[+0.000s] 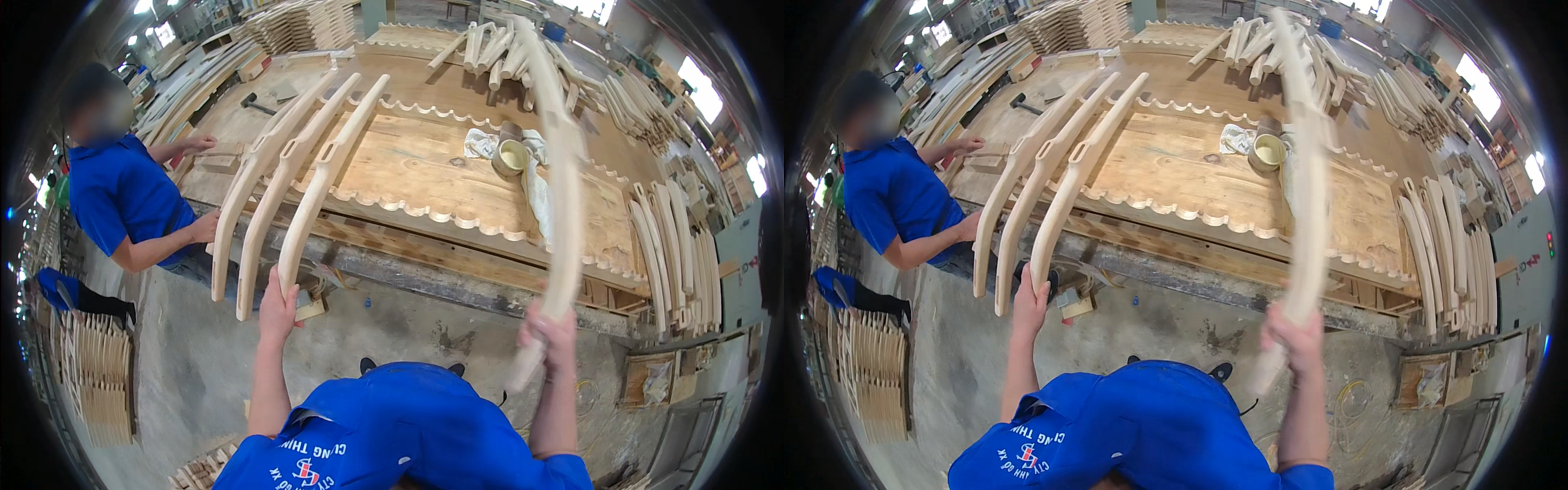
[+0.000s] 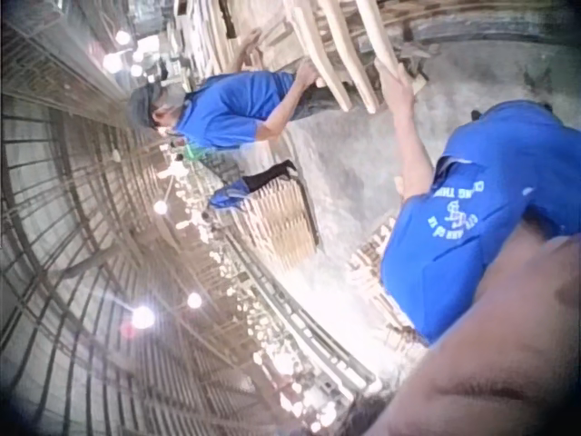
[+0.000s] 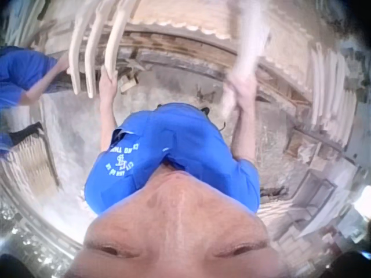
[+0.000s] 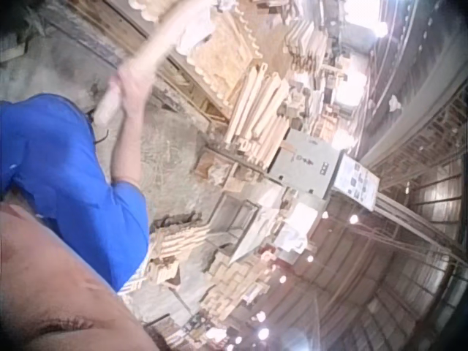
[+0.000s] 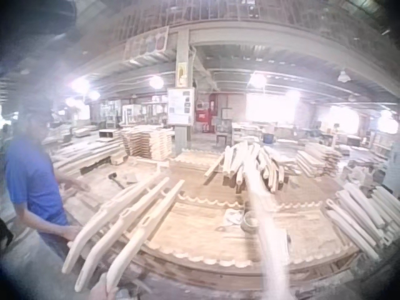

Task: The person applies glue to the hollow slots of wooden chair legs using a small brush and a container of glue. They handle multiple legs, applying glue to each slot before placing them on the workbench. Another worker is visible in the background handling similar wooden pieces.

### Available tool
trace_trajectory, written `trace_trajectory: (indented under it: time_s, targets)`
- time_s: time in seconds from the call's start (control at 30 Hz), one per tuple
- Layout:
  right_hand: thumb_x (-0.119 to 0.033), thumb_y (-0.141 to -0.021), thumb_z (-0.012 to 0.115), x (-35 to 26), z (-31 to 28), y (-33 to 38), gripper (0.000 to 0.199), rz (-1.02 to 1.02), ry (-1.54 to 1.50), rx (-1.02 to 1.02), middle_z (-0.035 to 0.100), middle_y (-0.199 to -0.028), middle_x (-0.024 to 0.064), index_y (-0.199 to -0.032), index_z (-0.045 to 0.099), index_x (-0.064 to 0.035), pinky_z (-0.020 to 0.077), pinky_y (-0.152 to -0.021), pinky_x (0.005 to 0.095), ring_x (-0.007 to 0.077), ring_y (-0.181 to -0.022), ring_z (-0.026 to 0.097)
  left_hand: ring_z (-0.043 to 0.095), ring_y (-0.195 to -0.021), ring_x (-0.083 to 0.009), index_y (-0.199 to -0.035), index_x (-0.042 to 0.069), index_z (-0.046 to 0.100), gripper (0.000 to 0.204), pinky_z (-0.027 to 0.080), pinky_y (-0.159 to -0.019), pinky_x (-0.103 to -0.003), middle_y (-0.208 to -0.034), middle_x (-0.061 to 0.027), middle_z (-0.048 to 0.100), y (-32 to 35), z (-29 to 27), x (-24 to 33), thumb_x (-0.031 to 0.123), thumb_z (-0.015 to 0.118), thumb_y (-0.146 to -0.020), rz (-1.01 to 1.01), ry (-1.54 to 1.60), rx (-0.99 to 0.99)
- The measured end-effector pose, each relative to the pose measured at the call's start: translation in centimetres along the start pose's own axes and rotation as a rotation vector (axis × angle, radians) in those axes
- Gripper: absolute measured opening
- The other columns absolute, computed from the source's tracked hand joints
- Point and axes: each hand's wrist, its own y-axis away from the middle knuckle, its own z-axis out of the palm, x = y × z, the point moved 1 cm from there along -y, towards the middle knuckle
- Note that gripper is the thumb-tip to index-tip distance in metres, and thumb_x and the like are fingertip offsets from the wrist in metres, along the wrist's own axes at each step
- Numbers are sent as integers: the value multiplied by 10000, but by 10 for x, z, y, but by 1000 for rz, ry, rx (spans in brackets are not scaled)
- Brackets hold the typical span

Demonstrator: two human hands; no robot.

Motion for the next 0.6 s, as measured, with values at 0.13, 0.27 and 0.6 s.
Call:
trace_trajectory:
  time_s: [0.13,0.27,0.6]
  targets:
    - [-63,-813,623,52,102,-31,248,-1,67,-40,559,-733,61,-1000,473,1,477,-432,253,136,-506,565,554,-1075,-401,-1417,56,258,589,451,-895,-444,-1184,-277,542,-12,-19,27,193,523,-910,-158,167,-263]
    - [-41,-828,618,98,169,-38,355,106,-12,-124,541,-768,66,-1112,410,3,488,-452,267,140,-529,564,463,-1206,-408,-1430,17,207,631,396,-980,-434,-1318,-284,445,-8,-13,-6,171,518,-903,-1,192,-235]
    - [-69,-862,606,190,242,-43,378,63,155,31,519,-766,45,-1150,374,6,450,-480,243,103,-534,531,440,-1222,-428,-1438,-7,163,650,379,-988,-440,-1333,-300,414,-7,-13,-19,132,510,-906,26,298,-323]
